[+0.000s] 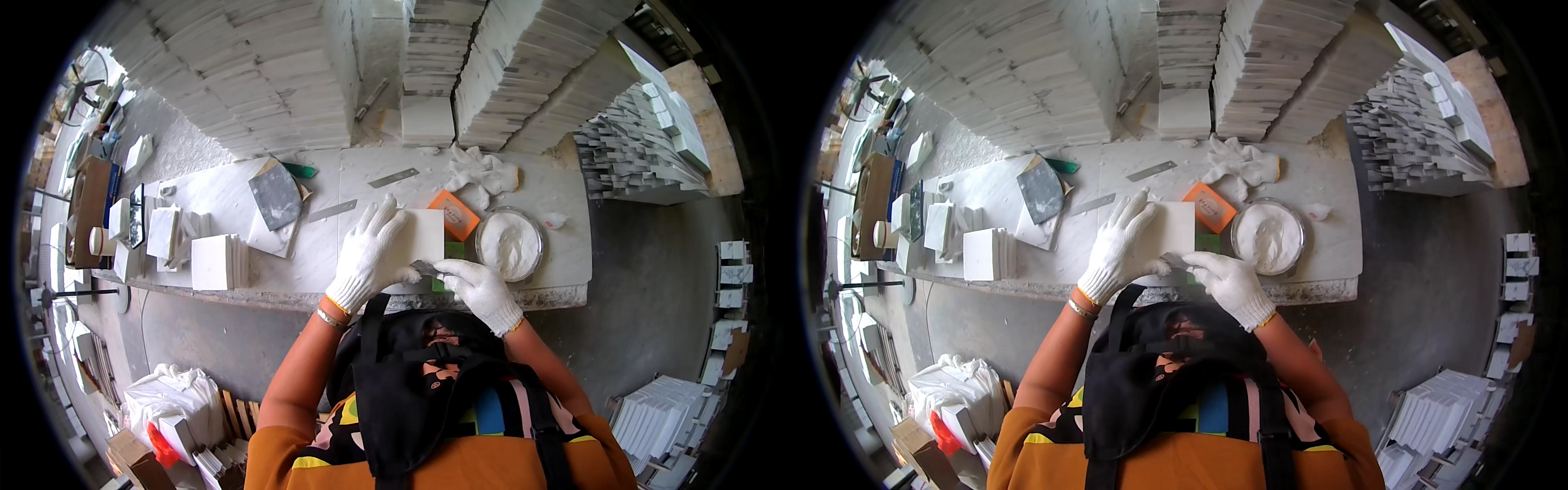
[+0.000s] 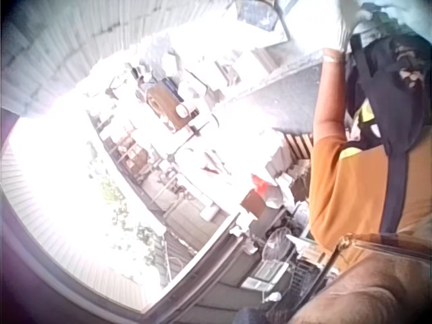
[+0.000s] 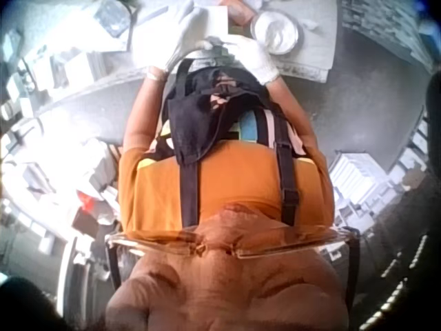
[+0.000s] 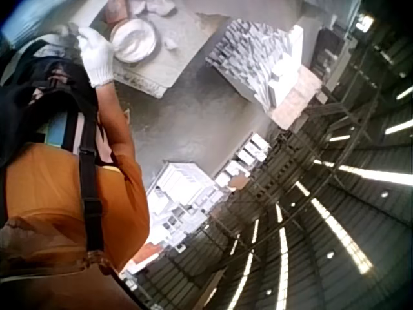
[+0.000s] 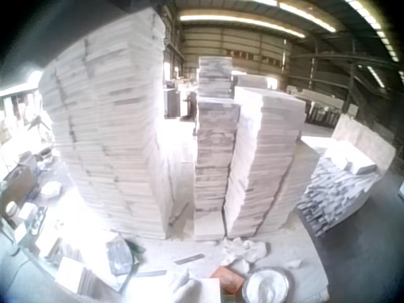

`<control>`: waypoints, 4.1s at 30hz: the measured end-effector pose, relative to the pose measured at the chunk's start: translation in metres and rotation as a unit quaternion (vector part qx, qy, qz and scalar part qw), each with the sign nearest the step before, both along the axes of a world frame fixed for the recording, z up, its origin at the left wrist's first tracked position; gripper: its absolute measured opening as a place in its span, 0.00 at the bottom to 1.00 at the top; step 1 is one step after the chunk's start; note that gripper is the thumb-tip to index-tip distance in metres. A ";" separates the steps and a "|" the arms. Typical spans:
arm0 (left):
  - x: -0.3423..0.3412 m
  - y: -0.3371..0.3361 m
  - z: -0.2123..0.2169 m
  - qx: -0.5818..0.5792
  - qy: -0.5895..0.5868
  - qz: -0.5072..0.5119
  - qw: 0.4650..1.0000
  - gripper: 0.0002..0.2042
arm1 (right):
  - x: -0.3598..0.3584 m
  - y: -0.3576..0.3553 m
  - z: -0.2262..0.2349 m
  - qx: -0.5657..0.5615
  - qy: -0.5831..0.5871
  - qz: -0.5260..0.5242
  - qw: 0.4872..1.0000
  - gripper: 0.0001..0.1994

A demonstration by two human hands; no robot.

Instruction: The person repeatedly scoops a white paste from a metal bowl using a small metal spatula and spreads it onto the edges of small white square tiles. They handle each tile individually, applying the paste to multiple sides before placing the tile down.

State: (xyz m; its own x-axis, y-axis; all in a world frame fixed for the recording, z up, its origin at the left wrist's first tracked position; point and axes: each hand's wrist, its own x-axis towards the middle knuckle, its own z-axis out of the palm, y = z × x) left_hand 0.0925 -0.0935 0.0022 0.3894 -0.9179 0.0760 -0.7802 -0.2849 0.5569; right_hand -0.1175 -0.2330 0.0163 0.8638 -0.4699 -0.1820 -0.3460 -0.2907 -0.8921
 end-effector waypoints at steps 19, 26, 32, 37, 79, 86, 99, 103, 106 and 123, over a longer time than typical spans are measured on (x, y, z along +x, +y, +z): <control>-0.046 0.007 0.002 -0.120 0.007 0.040 0.992 0.50 | -0.016 0.030 0.030 -0.132 -0.036 -0.027 0.990 0.26; -0.050 0.026 0.008 -0.102 0.003 0.026 0.994 0.42 | -0.037 0.030 0.031 0.044 -0.013 -0.112 0.993 0.26; -0.041 0.034 0.019 -0.103 0.000 -0.035 0.994 0.19 | -0.034 0.029 0.038 0.151 -0.032 -0.143 0.978 0.26; -0.049 0.024 0.028 -0.101 0.034 -0.032 0.994 0.16 | -0.029 0.025 0.043 0.199 -0.036 -0.151 0.968 0.26; -0.003 -0.019 0.001 0.062 -0.081 -0.035 0.994 0.63 | -0.015 -0.015 0.000 -0.217 -0.069 0.043 0.973 0.16; -0.010 -0.042 0.020 0.116 -0.108 -0.095 0.983 0.63 | -0.055 -0.047 0.014 -0.020 0.050 -0.205 0.977 0.15; -0.011 -0.024 0.009 -0.142 0.197 -0.002 0.970 0.69 | -0.045 -0.029 0.025 -0.372 0.040 -0.137 0.917 0.16; -0.014 -0.017 -0.002 -0.156 0.177 -0.007 0.972 0.70 | -0.015 -0.004 0.018 -0.325 0.111 0.032 0.939 0.27; -0.013 -0.015 -0.001 -0.146 0.152 -0.002 0.977 0.71 | 0.004 0.004 -0.002 -0.382 0.125 0.074 0.913 0.30; -0.004 -0.006 -0.015 -0.187 0.190 -0.033 0.963 0.71 | -0.006 0.001 0.025 -0.204 -0.110 -0.080 0.969 0.33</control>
